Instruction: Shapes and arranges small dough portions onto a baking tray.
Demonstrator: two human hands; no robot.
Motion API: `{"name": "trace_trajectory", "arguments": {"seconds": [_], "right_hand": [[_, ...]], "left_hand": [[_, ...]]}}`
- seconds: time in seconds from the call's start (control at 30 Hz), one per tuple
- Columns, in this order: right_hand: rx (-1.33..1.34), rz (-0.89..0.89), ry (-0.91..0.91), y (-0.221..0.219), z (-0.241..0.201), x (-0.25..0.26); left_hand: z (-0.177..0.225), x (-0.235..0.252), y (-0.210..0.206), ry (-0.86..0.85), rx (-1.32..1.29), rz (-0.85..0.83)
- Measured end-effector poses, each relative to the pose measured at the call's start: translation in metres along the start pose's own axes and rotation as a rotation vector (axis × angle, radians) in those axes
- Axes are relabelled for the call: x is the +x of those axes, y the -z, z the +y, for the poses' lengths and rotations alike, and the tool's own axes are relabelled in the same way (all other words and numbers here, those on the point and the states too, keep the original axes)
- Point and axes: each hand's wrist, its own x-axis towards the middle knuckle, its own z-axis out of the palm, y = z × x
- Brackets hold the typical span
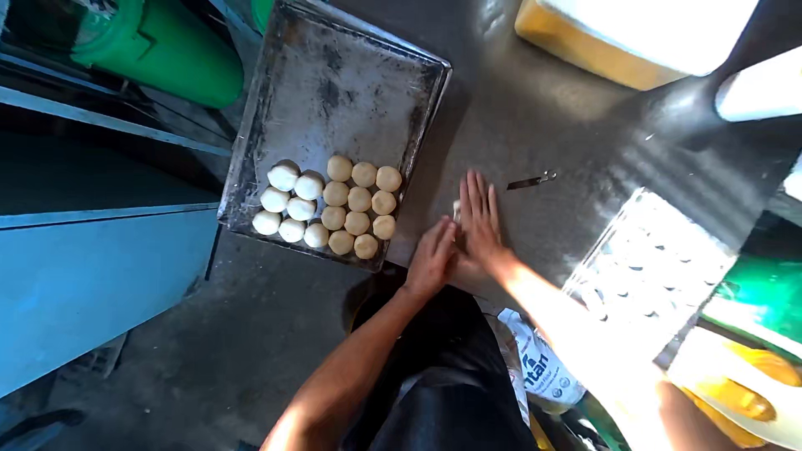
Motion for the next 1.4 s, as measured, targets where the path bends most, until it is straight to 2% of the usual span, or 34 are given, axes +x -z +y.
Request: {"name": "trace_trajectory", "arguments": {"seconds": [0.03, 0.1, 0.17, 0.23, 0.33, 0.43, 0.5, 0.57, 0.67, 0.73, 0.8, 0.9, 1.0, 1.07, 1.13, 1.23, 1.3, 1.33, 1.4], "right_hand": [[0.020, -0.021, 0.011, -0.010, -0.009, -0.055], [0.058, -0.014, 0.039, -0.015, -0.021, -0.132], [0.109, 0.046, 0.028, 0.001, -0.023, -0.149], [0.122, 0.059, -0.029, 0.017, -0.016, -0.126], [0.146, 0.043, 0.005, 0.023, -0.001, -0.076], [0.158, 0.102, -0.054, 0.029, 0.006, -0.038], [0.174, 0.033, -0.213, 0.038, -0.004, -0.031], [0.214, 0.008, -0.270, 0.043, -0.022, -0.025], [0.078, 0.116, -0.150, 0.014, -0.023, 0.009], [-0.049, 0.147, -0.147, -0.007, -0.002, 0.050], [-0.066, 0.193, -0.187, -0.007, 0.003, 0.076], [-0.038, 0.119, -0.190, -0.012, -0.027, 0.000], [0.003, 0.023, -0.139, -0.022, -0.067, -0.123], [-0.001, -0.019, -0.105, -0.017, -0.072, -0.137], [-0.045, -0.014, -0.101, -0.013, -0.055, -0.090], [-0.135, 0.093, -0.132, -0.011, -0.011, 0.033], [-0.128, 0.158, -0.194, -0.006, 0.006, 0.087], [-0.118, 0.182, -0.217, -0.005, 0.008, 0.094], [-0.104, 0.151, -0.190, -0.004, -0.004, 0.067]], "left_hand": [[-0.001, 0.003, 0.003, 0.089, 0.004, 0.008], [-0.004, 0.004, -0.001, 0.101, 0.034, -0.031], [-0.004, -0.001, -0.011, 0.021, 0.043, -0.078], [-0.001, -0.004, -0.014, -0.007, 0.019, -0.107], [0.005, -0.002, -0.008, 0.005, -0.035, -0.077], [0.005, 0.013, 0.016, 0.103, 0.036, 0.001], [-0.004, 0.020, 0.033, 0.219, 0.171, -0.051], [-0.023, 0.020, 0.032, 0.304, 0.239, -0.169], [-0.037, 0.013, 0.016, 0.306, 0.201, -0.192], [-0.039, 0.014, 0.010, 0.297, 0.188, -0.165], [-0.044, 0.014, 0.011, 0.269, 0.180, -0.131], [-0.042, 0.012, 0.014, 0.310, 0.128, -0.176], [-0.043, 0.014, 0.013, 0.343, 0.077, -0.241], [-0.043, 0.016, 0.014, 0.349, 0.078, -0.253], [-0.039, 0.012, 0.016, 0.349, 0.095, -0.258], [-0.044, 0.013, 0.012, 0.254, 0.139, -0.132], [-0.045, 0.008, 0.010, 0.229, 0.149, -0.111], [-0.047, 0.005, 0.008, 0.216, 0.154, -0.100], [-0.049, 0.006, 0.009, 0.208, 0.149, -0.112]]}}
